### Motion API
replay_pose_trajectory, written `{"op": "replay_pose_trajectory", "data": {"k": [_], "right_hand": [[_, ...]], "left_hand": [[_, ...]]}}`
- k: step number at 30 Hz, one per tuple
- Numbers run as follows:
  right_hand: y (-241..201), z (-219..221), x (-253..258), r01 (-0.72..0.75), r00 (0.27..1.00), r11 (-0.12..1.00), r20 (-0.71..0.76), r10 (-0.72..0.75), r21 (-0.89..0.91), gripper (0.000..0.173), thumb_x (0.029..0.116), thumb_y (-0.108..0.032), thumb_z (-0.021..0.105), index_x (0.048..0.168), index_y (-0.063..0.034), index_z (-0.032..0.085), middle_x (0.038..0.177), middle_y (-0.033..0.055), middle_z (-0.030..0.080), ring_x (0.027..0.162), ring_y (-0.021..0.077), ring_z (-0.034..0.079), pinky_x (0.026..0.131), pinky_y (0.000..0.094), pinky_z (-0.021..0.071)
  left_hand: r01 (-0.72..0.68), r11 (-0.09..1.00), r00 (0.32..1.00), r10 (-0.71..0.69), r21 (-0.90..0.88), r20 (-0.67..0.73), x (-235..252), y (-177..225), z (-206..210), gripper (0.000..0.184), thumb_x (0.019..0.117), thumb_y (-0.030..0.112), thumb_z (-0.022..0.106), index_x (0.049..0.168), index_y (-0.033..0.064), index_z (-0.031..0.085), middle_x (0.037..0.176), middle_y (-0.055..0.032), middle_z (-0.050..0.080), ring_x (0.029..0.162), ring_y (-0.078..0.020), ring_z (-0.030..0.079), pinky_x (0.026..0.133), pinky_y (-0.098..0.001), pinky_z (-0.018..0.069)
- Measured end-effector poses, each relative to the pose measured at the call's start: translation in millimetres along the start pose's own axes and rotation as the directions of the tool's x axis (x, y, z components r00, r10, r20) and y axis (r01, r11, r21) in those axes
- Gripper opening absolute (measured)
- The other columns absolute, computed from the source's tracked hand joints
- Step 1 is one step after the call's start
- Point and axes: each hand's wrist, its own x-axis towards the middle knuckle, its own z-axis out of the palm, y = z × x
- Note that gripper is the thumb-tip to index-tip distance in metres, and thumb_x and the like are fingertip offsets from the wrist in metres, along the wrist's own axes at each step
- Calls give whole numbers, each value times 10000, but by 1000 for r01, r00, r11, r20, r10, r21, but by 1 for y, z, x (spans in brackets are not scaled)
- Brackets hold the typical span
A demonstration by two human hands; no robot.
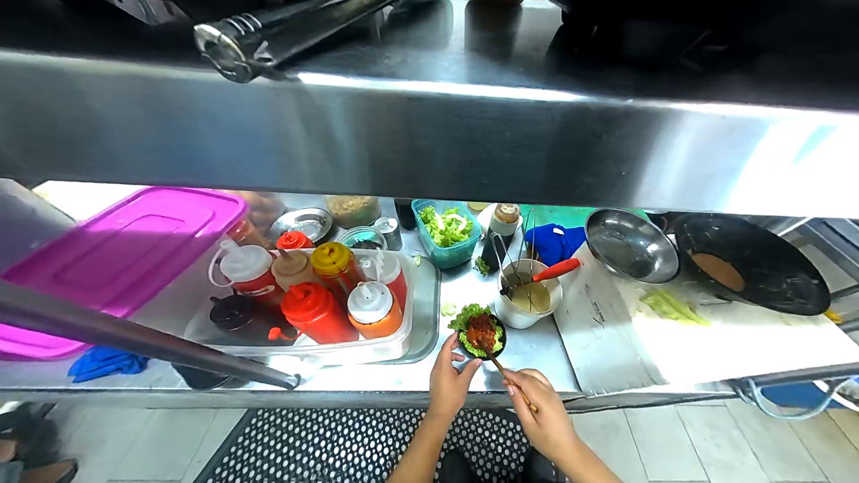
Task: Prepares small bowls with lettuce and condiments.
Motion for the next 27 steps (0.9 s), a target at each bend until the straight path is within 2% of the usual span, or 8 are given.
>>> {"op": "replay_pose_trajectory", "data": {"k": [2, 6, 9, 19, 23, 27], "right_hand": [[2, 1, -4, -1, 1000, 1000, 29, 2, -8, 286, 1058, -227, 533, 1256, -137, 718, 1062, -33, 748, 1048, 90, 671, 1001, 302, 538], [0, -7, -4, 17, 1000, 1000, -11, -17, -22, 290, 1058, -232, 522, 1253, -147, 718, 1059, -48, 749, 1032, 80, 667, 991, 305, 536], [4, -9, -8, 17, 1000, 998, -6, -18, -53, 287, 1054, -228, 525, 1238, -137, 725, 1044, -42, 752, 1027, 84, 671, 997, 314, 534], [11, -20, -19, 3, 1000, 999, 1, -3, -32, 281, 1057, -231, 527, 1241, -156, 726, 1056, -55, 749, 1025, 76, 663, 992, 299, 527], [9, -24, -5, 31, 999, 999, -32, -33, -44, 279, 1053, -223, 527, 1238, -150, 723, 1060, -46, 750, 1035, 86, 663, 984, 304, 533], [22, -20, 15, 32, 999, 990, 33, -28, -137, 303, 1061, -250, 512, 1254, -164, 729, 1080, -54, 752, 1058, 89, 660, 988, 300, 531]], "left_hand": [[-12, 1000, 1000, 12, 1, -5, 0, -1, 1, 800, 868, 401, 811, 1519, 90, 467, 1321, -93, 647, 928, -130, 699, 732, -311, 608], [-10, 1000, 1000, 10, -4, -6, 0, 0, 0, 804, 867, 403, 814, 1519, 88, 465, 1320, -91, 648, 919, -129, 700, 711, -305, 608], [-3, 1000, 1000, 2, 12, 7, 0, 3, -1, 790, 876, 386, 806, 1518, 78, 463, 1329, -108, 644, 947, -152, 700, 752, -337, 611], [0, 1000, 1000, 0, -5, -2, 1, 1, 1, 789, 870, 389, 811, 1519, 102, 468, 1331, -99, 642, 949, -139, 699, 749, -316, 609], [-4, 1000, 1000, 4, 2, -14, 0, -1, 1, 784, 869, 395, 809, 1519, 110, 475, 1321, -89, 647, 935, -132, 695, 737, -310, 603], [-9, 1000, 1000, 9, 4, -18, 0, -1, 2, 785, 864, 387, 812, 1517, 109, 475, 1326, -87, 651, 941, -130, 696, 742, -311, 601]]}}
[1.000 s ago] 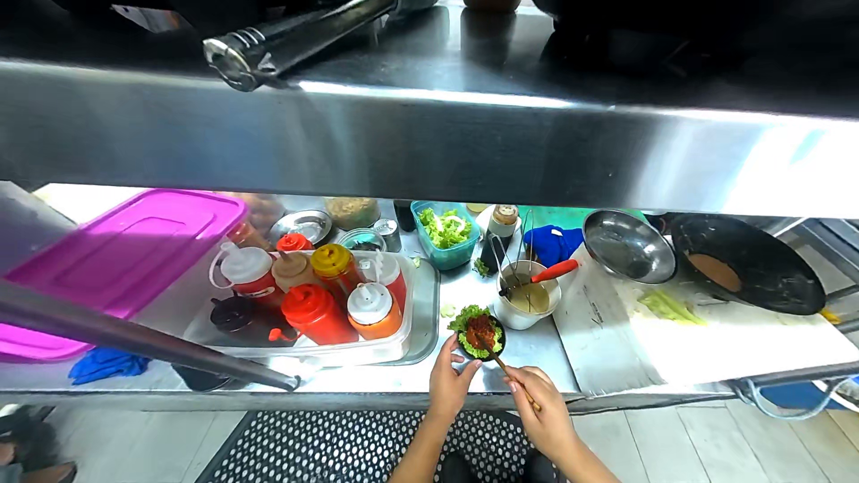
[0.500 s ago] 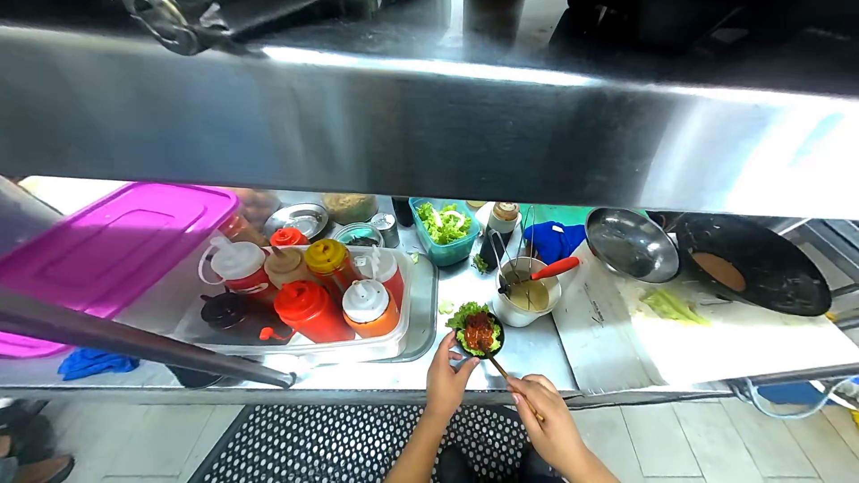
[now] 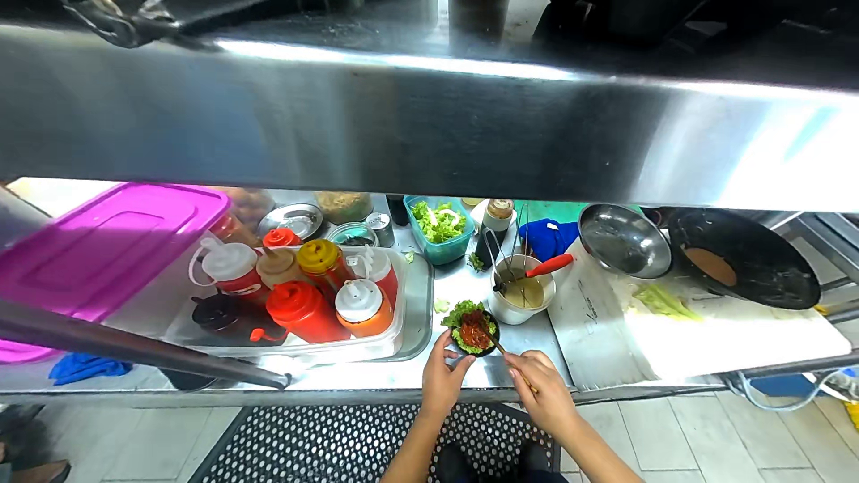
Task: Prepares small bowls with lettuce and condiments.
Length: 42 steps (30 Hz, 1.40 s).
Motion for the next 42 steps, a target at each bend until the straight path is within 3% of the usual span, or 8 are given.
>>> {"op": "replay_pose_trajectory", "data": {"k": [6, 12, 17, 23, 31, 42], "right_hand": [[-2, -17, -1, -4, 999, 1000, -52, 4, -1, 282, 1038, -232, 521, 1158, -146, 762, 954, -58, 751, 952, 70, 658, 899, 271, 540], [-5, 1, 31, 8, 1000, 999, 10, -8, -37, 295, 1049, -255, 522, 1206, -167, 755, 1028, -65, 761, 1014, 83, 667, 941, 295, 543], [-10, -10, 20, 15, 999, 1000, 29, -15, -21, 274, 1039, -247, 528, 1148, -174, 769, 947, -77, 749, 962, 74, 649, 893, 275, 530], [-10, -5, 16, 2, 1000, 998, -13, -2, -58, 286, 1034, -239, 525, 1167, -165, 767, 955, -73, 753, 959, 80, 652, 894, 281, 532], [-19, -4, 8, -9, 999, 999, -45, 11, 53, 274, 1030, -227, 536, 1161, -164, 768, 959, -76, 756, 938, 57, 644, 881, 261, 524], [-23, -4, -4, -22, 999, 993, 42, 17, 120, 259, 1045, -237, 545, 1182, -182, 758, 1012, -83, 757, 998, 59, 650, 950, 277, 518]], "left_hand": [[0, 1000, 1000, 0, -14, 0, 1, 0, -1, 772, 870, 379, 808, 1515, 113, 478, 1343, -80, 647, 928, -118, 699, 724, -295, 601], [2, 1000, 1000, -2, 21, 9, 2, 3, -2, 764, 886, 390, 788, 1518, 99, 470, 1344, -94, 645, 961, -152, 698, 758, -337, 601], [-8, 1000, 1000, 8, 0, 3, 3, 1, -2, 775, 882, 400, 794, 1516, 95, 469, 1334, -87, 648, 940, -132, 695, 741, -309, 602], [14, 999, 1000, -14, 34, 7, 1, 0, 0, 768, 885, 412, 786, 1522, 121, 473, 1336, -76, 649, 940, -131, 692, 760, -318, 596], [35, 999, 999, -35, 22, 17, 1, 2, -2, 773, 881, 417, 786, 1524, 123, 473, 1333, -72, 647, 945, -134, 691, 760, -318, 598], [4, 1000, 999, -4, 3, 36, 1, 0, -4, 740, 902, 378, 770, 1519, 100, 470, 1322, -92, 649, 933, -153, 702, 734, -333, 611]]}}
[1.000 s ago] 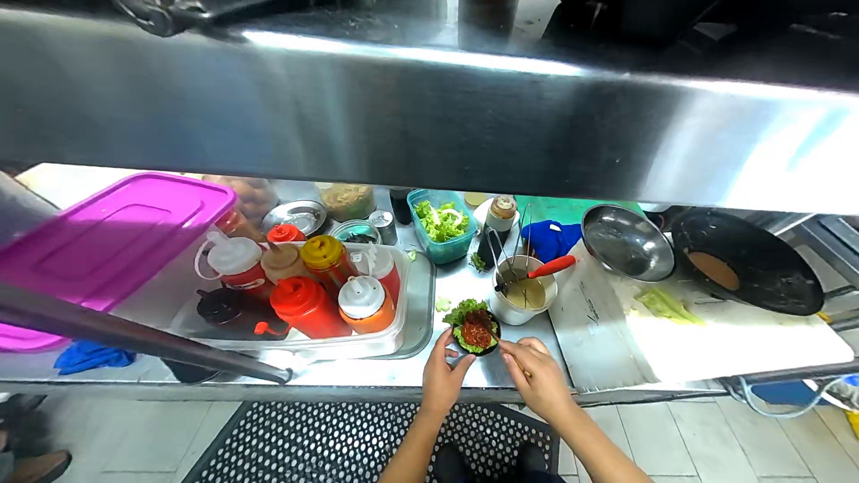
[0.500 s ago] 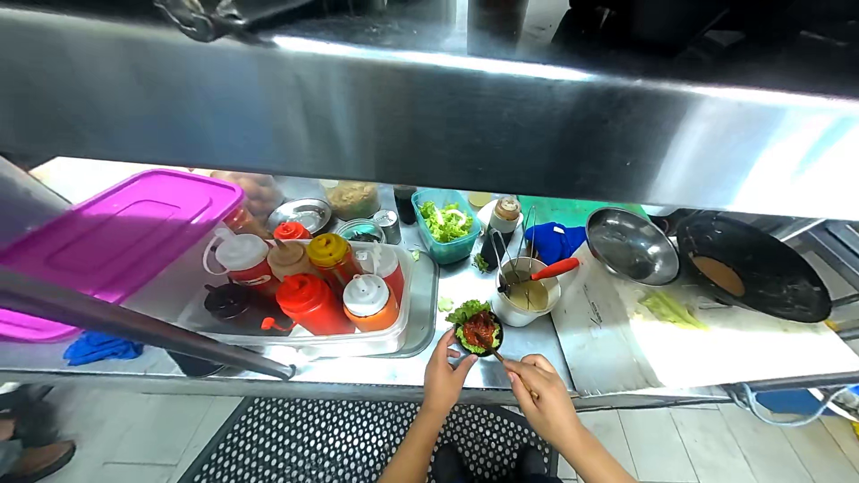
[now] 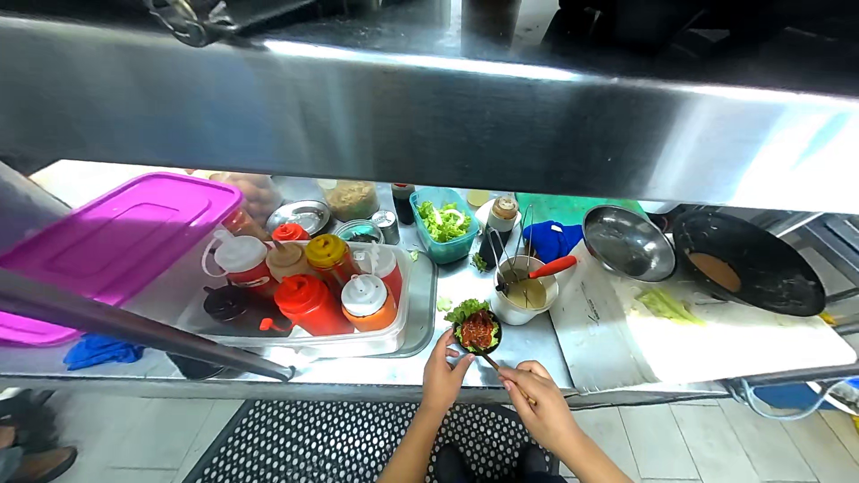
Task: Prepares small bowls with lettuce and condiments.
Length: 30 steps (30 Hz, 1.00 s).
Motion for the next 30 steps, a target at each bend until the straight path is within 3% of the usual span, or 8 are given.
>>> {"op": "replay_pose_trajectory", "data": {"k": [12, 25, 30], "right_hand": [[10, -21, -3, -14, 994, 997, -108, 6, -71, 261, 1034, -224, 541, 1156, -169, 765, 977, -78, 753, 966, 53, 638, 917, 261, 511], [17, -13, 11, -44, 998, 992, -56, 37, -118, 269, 1027, -250, 535, 1125, -188, 778, 942, -95, 747, 961, 63, 635, 904, 275, 513], [8, -18, 21, -53, 992, 993, -116, 40, -106, 270, 1014, -248, 541, 1104, -182, 787, 925, -94, 750, 940, 60, 637, 882, 271, 515]], "left_hand": [[-7, 1000, 1000, 7, 0, -25, -1, 0, 2, 720, 904, 347, 769, 1515, 105, 476, 1306, -83, 659, 921, -134, 700, 720, -305, 603], [8, 1000, 1000, -8, -12, -28, -1, 0, 1, 727, 894, 347, 780, 1511, 108, 481, 1295, -73, 663, 905, -122, 699, 704, -293, 602], [0, 1000, 1000, 0, -9, -21, -1, 2, -1, 729, 905, 329, 773, 1517, 81, 464, 1295, -91, 660, 916, -142, 706, 728, -317, 614]]}}
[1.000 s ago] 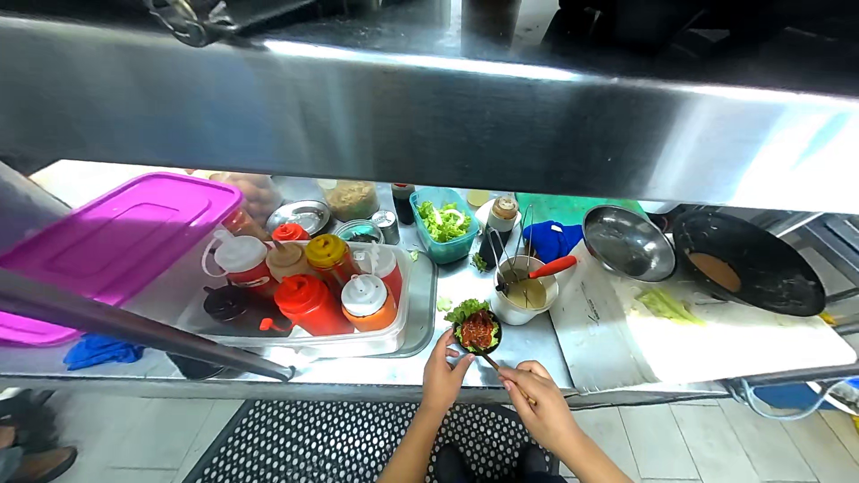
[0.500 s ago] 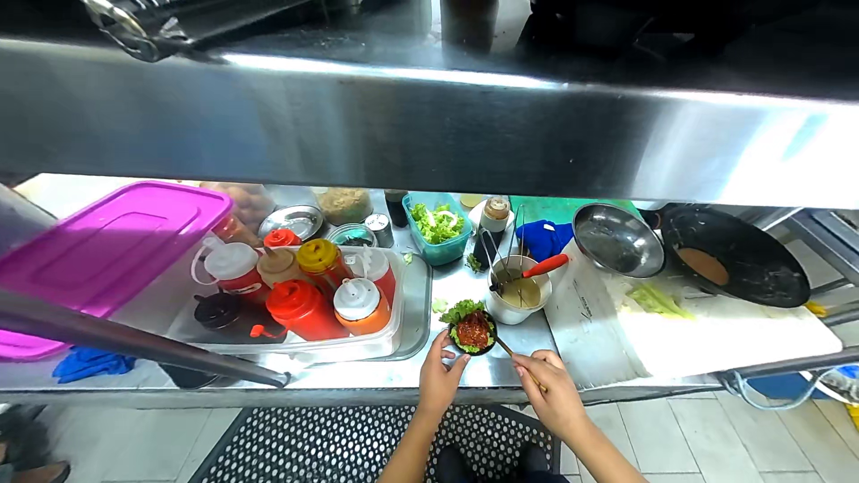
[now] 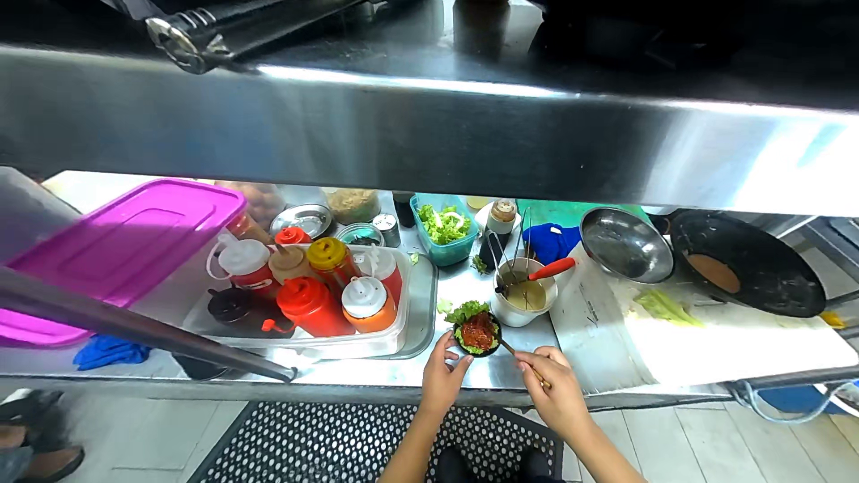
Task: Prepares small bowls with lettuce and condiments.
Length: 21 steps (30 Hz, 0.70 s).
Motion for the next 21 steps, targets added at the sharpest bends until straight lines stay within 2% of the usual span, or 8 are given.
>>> {"op": "replay_pose_trajectory", "data": {"k": [4, 6, 9, 14, 16, 21], "right_hand": [[10, 16, 12, 20, 999, 998, 45, -18, -57, 288, 1034, -271, 529, 1156, -199, 779, 967, -90, 756, 971, 81, 647, 908, 301, 525], [12, 16, 10, 10, 997, 998, 72, -6, -58, 284, 1028, -273, 528, 1133, -204, 783, 950, -94, 752, 972, 80, 645, 910, 307, 521], [6, 4, 11, 21, 999, 999, 44, -19, -38, 278, 1023, -261, 527, 1103, -196, 785, 934, -96, 746, 960, 70, 636, 899, 297, 513], [15, 6, 10, 28, 998, 995, 59, -23, -91, 289, 1032, -270, 522, 1141, -199, 780, 963, -95, 754, 986, 85, 645, 920, 308, 515], [15, 5, 6, 39, 998, 996, 52, -35, -77, 282, 1026, -265, 524, 1115, -198, 783, 933, -97, 747, 975, 82, 639, 911, 306, 511], [12, -6, -10, 79, 997, 996, 27, -78, -37, 280, 1029, -239, 527, 1143, -177, 775, 950, -83, 751, 952, 69, 641, 895, 279, 515]], "left_hand": [[14, 1000, 1000, -14, 4, 4, 0, 1, 2, 734, 899, 348, 776, 1514, 89, 471, 1300, -83, 654, 912, -133, 701, 716, -302, 608], [11, 1000, 1000, -11, -10, 1, 0, 0, 2, 732, 893, 334, 781, 1511, 89, 475, 1292, -81, 659, 899, -130, 702, 706, -301, 607], [7, 1000, 1000, -7, -21, 0, 0, -1, 1, 727, 897, 332, 778, 1509, 86, 474, 1289, -77, 664, 895, -123, 703, 702, -293, 607], [3, 1000, 1000, -3, 15, -1, 0, -1, 3, 730, 898, 365, 773, 1510, 96, 479, 1279, -72, 668, 900, -122, 699, 714, -299, 604], [4, 1000, 1000, -4, 2, 0, 2, 0, 2, 728, 897, 360, 774, 1510, 100, 480, 1279, -71, 669, 901, -121, 700, 709, -295, 604], [-4, 1000, 1000, 4, -5, -3, 2, -3, 2, 730, 900, 363, 769, 1510, 90, 476, 1284, -76, 667, 904, -126, 701, 720, -298, 607]]}}
